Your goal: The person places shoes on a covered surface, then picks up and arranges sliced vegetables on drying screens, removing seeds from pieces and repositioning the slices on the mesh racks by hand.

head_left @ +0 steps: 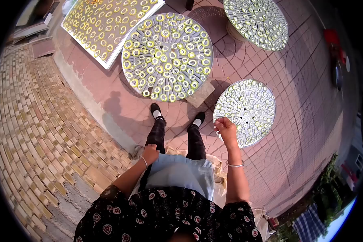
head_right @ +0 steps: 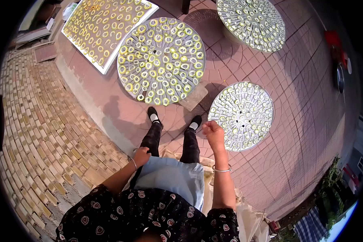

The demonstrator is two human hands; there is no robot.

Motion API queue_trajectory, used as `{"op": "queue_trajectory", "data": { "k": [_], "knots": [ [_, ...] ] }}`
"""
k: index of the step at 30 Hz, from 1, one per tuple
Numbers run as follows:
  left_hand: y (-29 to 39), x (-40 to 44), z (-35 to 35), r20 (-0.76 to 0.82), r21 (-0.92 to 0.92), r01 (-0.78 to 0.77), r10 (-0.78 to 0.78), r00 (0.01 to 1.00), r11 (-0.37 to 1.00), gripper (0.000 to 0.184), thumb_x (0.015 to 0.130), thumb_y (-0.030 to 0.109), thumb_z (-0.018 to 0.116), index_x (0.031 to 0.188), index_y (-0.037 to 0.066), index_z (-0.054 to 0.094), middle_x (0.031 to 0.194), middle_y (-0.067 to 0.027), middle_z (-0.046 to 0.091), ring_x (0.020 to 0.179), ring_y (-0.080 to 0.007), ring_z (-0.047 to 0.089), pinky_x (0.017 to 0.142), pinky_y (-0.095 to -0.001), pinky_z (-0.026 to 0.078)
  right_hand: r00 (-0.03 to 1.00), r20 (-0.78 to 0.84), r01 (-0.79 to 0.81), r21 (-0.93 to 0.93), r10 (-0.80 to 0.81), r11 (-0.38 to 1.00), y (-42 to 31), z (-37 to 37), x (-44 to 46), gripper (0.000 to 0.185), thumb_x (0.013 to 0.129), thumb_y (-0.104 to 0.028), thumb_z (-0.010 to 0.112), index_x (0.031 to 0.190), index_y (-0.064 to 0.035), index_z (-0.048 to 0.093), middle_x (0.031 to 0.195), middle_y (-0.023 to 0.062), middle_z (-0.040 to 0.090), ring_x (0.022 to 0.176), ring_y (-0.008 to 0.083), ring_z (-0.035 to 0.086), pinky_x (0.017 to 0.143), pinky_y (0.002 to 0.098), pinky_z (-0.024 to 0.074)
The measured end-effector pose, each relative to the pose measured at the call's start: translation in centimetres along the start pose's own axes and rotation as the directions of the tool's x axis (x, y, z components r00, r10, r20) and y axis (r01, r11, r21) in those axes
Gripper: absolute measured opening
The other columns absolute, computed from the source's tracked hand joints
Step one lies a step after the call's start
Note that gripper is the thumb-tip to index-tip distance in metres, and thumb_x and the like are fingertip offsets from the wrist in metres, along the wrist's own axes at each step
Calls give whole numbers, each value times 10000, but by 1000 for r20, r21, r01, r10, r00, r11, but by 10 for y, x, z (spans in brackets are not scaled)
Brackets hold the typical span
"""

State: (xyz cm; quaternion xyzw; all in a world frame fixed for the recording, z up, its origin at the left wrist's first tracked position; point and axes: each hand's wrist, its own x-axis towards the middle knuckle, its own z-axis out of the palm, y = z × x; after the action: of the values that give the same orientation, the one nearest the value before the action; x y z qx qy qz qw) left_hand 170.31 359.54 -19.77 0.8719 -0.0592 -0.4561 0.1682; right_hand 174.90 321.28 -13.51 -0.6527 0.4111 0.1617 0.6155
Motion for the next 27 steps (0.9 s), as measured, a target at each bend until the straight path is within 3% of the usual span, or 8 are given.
{"op": "queue_trajectory", "data": {
  "k": [3,5,10,15,17,18,22,27],
  "knots": [
    [-9,17,-16,32,58,50,-52,998,997,392,784,163,614,1097,-55,525,1110,-261,532,1060,-393,491,921,-440,403,989,-70,130,-43,-133,991,14,26,51,83,819,-52,630,876,6,617,700,20,609,612,78,548,570,235,465],
    [-19,31,-20,87,102,85,-94,992,991,472,810,167,594,1189,-60,427,1190,-278,470,1098,-407,459,945,-462,372,996,-93,17,63,-11,998,-16,45,72,78,815,-55,637,875,-10,615,694,11,603,623,71,546,574,222,457],
    [-55,48,7,35,281,70,-84,996,957,556,840,237,580,1275,-25,355,1285,-238,410,1113,-413,440,948,-479,355,975,-196,123,79,-105,989,3,71,168,92,791,-66,657,859,-17,620,675,3,596,608,66,528,567,224,452],
    [-65,68,16,56,346,158,-188,981,925,567,841,276,576,1297,9,368,1339,-228,364,1077,-434,442,914,-494,376,912,-326,193,-196,-250,961,14,94,245,142,716,-68,709,824,-19,631,658,19,597,595,96,532,590,257,463],
    [-63,75,13,43,343,172,-199,979,923,534,828,282,590,1249,9,406,1282,-219,410,1049,-428,458,896,-500,387,871,-368,211,-320,-326,924,7,105,261,157,706,-69,715,833,-25,634,659,38,599,588,118,539,593,266,464],
    [-62,78,10,34,343,182,-205,978,922,518,821,285,597,1225,10,425,1254,-214,434,1035,-424,466,887,-504,392,842,-383,243,-360,-381,901,8,110,272,189,687,-102,736,834,-39,635,701,69,614,623,183,576,611,308,475],
    [-66,88,9,-52,349,164,-156,986,923,440,785,293,636,1091,10,496,1074,-186,512,978,-407,498,756,-491,475,793,-384,180,-593,-472,785,5,120,302,285,658,-200,768,845,-51,611,807,93,611,774,283,590,674,398,479],
    [-76,94,14,-80,330,165,-146,986,929,397,769,308,644,997,17,501,1034,-176,513,995,-388,505,714,-498,492,673,-438,99,-746,-596,659,-7,134,321,296,644,-245,774,791,-65,592,823,99,572,839,289,566,695,408,474]
  ]
}}
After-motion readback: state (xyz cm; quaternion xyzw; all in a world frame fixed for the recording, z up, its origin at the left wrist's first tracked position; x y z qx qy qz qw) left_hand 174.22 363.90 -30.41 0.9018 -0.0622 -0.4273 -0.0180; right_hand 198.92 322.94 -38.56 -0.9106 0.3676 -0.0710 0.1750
